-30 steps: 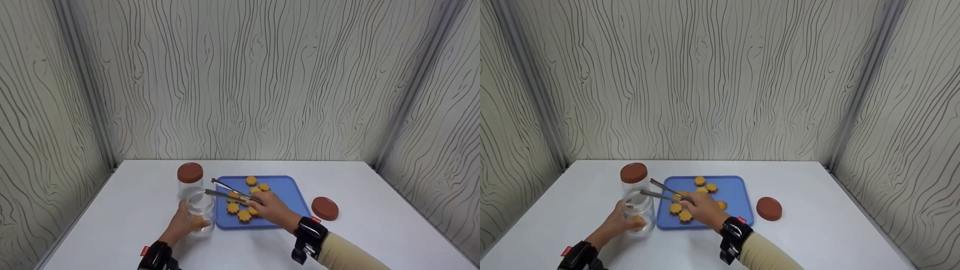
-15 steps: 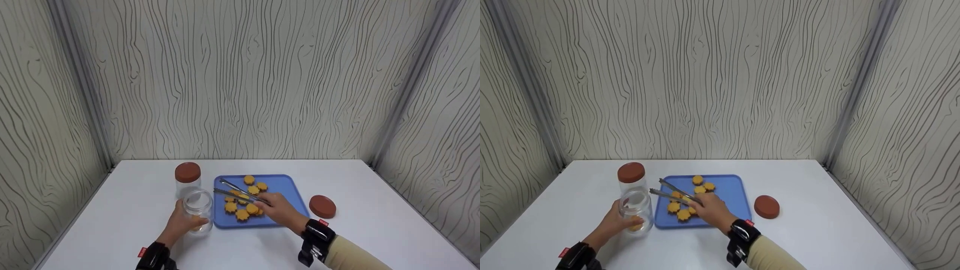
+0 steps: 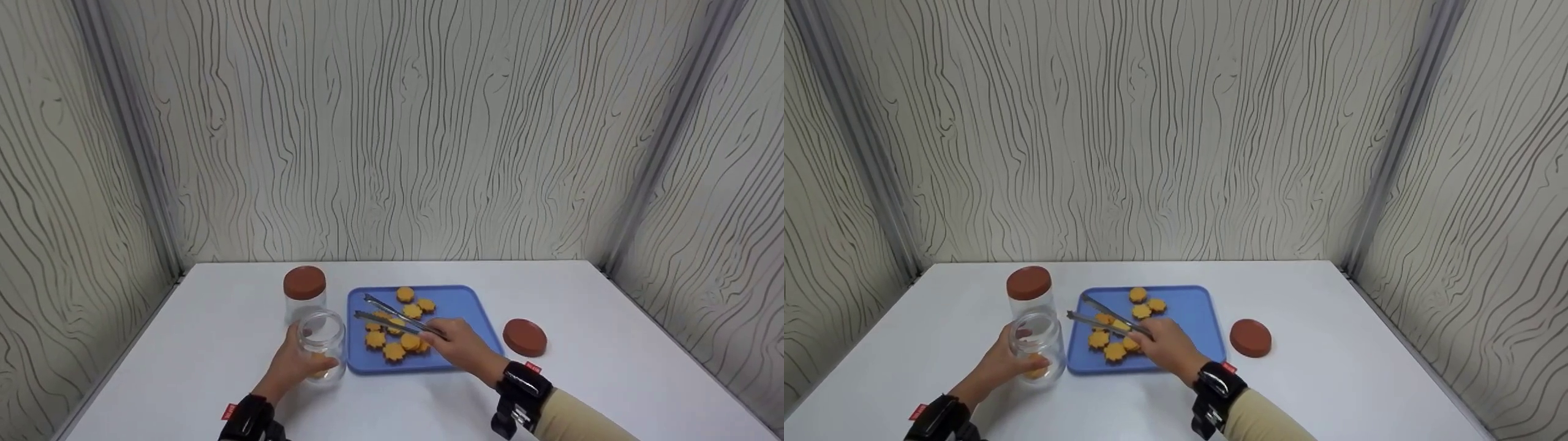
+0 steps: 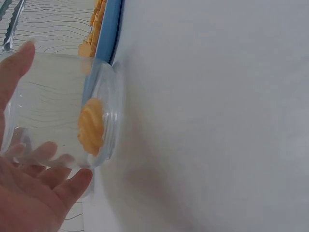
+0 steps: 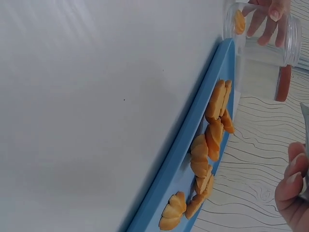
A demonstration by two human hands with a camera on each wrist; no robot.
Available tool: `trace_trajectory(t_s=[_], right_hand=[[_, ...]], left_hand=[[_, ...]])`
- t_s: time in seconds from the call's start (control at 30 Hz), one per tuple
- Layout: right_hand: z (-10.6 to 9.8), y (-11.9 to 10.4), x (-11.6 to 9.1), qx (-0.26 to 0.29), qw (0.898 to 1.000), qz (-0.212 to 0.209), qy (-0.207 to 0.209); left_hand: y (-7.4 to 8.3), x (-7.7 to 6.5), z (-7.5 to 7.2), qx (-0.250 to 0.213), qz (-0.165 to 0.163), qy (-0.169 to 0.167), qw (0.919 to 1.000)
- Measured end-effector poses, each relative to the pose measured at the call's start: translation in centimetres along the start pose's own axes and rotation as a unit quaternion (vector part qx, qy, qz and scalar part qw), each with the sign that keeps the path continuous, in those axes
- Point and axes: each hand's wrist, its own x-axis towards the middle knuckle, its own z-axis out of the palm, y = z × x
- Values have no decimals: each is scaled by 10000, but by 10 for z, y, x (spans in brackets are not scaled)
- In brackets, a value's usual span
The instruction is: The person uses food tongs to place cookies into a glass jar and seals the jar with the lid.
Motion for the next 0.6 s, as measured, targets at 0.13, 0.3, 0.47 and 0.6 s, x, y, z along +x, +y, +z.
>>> trace_trajectory(t_s=[0.13,0.3,0.47,0.6], right_hand=[[-1,1,-2,22,9999,116,-24],[-3,4,-5,-86,9999,137,29],[-5,8,-8,-176,9996,227,18],[-6,11,-12,-146,9992,363,-65]], left_hand=[[1,0,-1,11,21,19,10000],[2,-1,-1,36,84,43,9999],[2,-4,-1,18,228,75,9997],[1,-4,-1,-12,220,59,9997]])
